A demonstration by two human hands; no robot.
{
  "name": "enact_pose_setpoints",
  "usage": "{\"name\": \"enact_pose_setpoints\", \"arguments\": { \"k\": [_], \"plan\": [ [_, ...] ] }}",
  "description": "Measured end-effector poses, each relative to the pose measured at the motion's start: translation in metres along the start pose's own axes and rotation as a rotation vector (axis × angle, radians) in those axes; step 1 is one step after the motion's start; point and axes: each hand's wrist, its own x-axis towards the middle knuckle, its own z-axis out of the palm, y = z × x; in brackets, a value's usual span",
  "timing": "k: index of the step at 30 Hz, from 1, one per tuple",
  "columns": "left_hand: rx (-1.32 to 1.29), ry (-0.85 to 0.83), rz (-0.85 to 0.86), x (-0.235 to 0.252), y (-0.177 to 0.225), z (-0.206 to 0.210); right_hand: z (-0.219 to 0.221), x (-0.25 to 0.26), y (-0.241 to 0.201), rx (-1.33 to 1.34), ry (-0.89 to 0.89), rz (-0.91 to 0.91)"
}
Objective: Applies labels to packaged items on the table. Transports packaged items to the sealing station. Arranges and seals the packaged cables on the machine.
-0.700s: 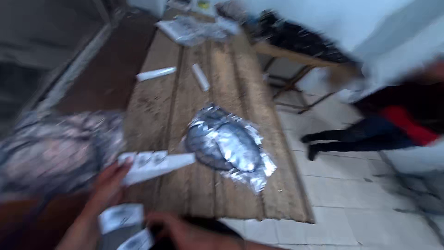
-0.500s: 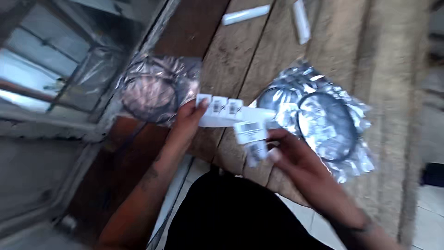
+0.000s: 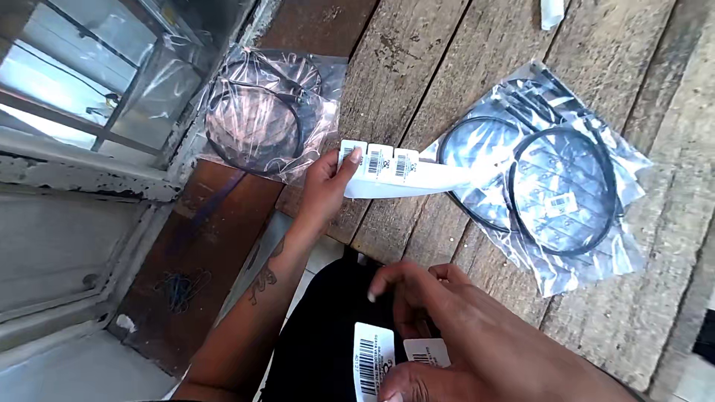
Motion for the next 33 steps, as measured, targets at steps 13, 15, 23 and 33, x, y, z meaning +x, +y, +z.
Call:
{"name": "enact_pose_setpoints", "arguments": {
  "k": [13,15,23,33],
  "plan": [
    [0.259,-0.257,0.405,-0.034,0.024,0.009,-0.072,0.021,0.081,-0.373,0.459,-0.080],
    [0.259,-0.290,0.360,-0.038,0.028,0.013,-0.067,0.019,0.080,-0.384,0.454,-0.080],
    [-0.192,-0.251,-0.698,-0.034,0.002,0.045,-0.061,0.005,0.039,-0.640,0.527,-0.175],
    [-0.040,-0.283,-0.336,-0.024,-0.004,0.028,-0.043,-0.082,0.007,-0.307,0.172,0.314]
  ]
}}
